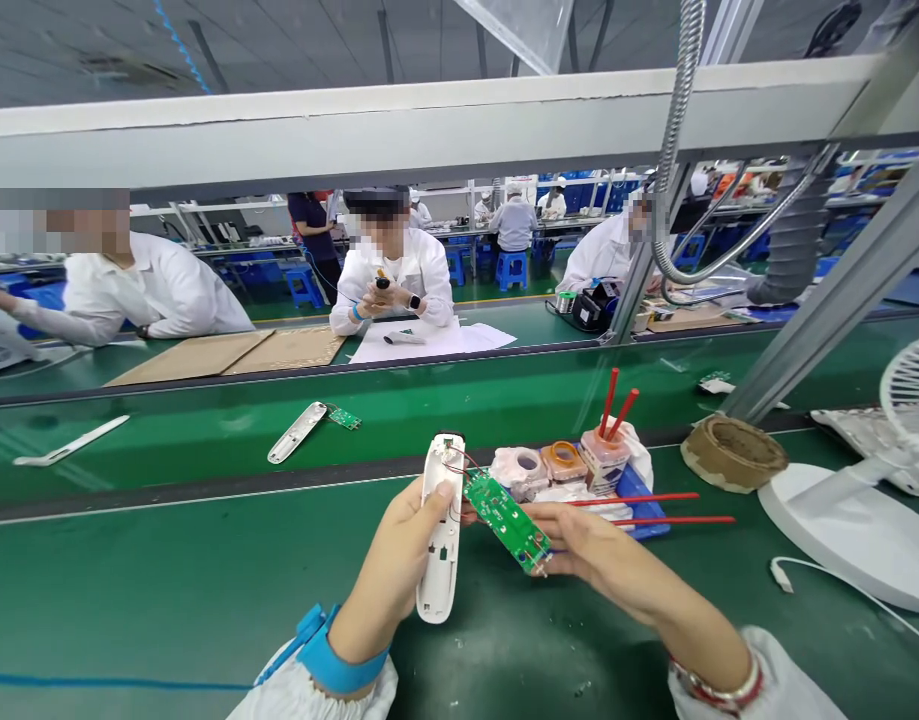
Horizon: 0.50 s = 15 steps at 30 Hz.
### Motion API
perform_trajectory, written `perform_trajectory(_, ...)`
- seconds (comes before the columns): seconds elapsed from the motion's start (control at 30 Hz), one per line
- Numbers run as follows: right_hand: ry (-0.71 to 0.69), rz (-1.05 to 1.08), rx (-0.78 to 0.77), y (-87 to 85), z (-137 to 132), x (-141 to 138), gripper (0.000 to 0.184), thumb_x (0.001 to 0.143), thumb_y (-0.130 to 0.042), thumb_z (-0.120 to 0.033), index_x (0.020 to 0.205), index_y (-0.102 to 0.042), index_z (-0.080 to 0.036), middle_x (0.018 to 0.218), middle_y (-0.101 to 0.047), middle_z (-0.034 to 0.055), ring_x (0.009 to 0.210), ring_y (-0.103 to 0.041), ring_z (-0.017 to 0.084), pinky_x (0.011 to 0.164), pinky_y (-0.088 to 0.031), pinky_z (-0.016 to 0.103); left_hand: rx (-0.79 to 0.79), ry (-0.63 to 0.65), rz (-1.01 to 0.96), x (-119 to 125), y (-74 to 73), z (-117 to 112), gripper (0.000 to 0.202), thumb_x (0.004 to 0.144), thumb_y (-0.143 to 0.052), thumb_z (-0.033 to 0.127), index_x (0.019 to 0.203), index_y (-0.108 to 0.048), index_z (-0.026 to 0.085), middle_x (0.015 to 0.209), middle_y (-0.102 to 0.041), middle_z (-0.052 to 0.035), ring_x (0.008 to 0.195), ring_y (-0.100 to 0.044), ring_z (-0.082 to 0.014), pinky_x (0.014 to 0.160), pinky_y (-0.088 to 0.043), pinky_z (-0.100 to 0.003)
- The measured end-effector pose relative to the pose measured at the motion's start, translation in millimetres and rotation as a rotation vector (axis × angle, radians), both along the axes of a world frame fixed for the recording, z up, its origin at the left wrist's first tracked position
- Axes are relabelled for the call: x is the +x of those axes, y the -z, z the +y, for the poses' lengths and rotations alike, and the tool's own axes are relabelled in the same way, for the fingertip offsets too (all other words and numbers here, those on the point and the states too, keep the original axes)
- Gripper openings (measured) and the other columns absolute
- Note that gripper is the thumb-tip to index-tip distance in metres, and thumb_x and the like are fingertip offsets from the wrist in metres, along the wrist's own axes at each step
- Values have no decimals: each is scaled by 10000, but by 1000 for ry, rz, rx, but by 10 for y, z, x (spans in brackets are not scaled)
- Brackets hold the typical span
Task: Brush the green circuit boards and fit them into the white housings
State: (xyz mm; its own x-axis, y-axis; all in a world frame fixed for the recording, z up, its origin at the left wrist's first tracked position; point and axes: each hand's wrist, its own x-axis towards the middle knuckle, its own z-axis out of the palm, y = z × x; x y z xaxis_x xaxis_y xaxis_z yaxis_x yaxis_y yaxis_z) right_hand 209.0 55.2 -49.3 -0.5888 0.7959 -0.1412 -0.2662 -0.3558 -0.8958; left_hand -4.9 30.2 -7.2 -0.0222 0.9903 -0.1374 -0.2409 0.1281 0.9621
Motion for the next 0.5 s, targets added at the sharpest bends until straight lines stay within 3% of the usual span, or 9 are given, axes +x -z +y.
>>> perform_trajectory(0.1,-226,141,-95,-81,55,-197,416,863,-524,-495,1043,-606,-128,1049,-659,155,755,-679,201,635,-551,334,41,48,46,19,16,-2,248,795,-591,394,901,-637,175,771,-661,-23,754,-601,-182,740,-446,-286)
perform_trajectory(0.17,-268,142,-109,-84,114,-249,338,843,-593,-424,982,-619,-117,1003,-676,142,682,-678,170,608,-532,280,86,29,166,-17,23,-4,269,799,-585,386,964,-632,180,787,-663,-25,772,-601,-192,744,-441,-283)
perform_trajectory(0.23,-294,129,-99,-48,164,-267,322,790,-678,-366,983,-625,-114,973,-686,125,725,-681,168,671,-518,266,138,3,278,-77,26,-12,384,802,-580,364,1148,-575,197,820,-668,-29,787,-605,-199,750,-439,-280)
perform_trajectory(0.3,-325,124,-109,12,196,-279,377,752,-711,-387,994,-632,-108,964,-686,123,754,-679,176,717,-507,281,168,-8,349,-138,24,-26,572,805,-573,339,1344,-409,240,856,-673,-27,768,-611,-201,735,-443,-282)
perform_trajectory(0.37,-318,127,-117,72,214,-295,387,773,-667,-451,935,-649,-101,935,-687,119,705,-672,163,695,-504,282,194,-15,420,-180,21,-38,646,809,-562,319,1405,-318,274,860,-670,-27,730,-608,-199,710,-444,-281)
perform_trajectory(0.5,-295,121,-115,130,243,-323,384,792,-638,-466,859,-665,-89,867,-682,99,664,-652,130,670,-490,249,349,3,670,-183,37,-31,440,842,-474,237,1274,-534,295,912,-633,-50,781,-574,-195,751,-424,-273)
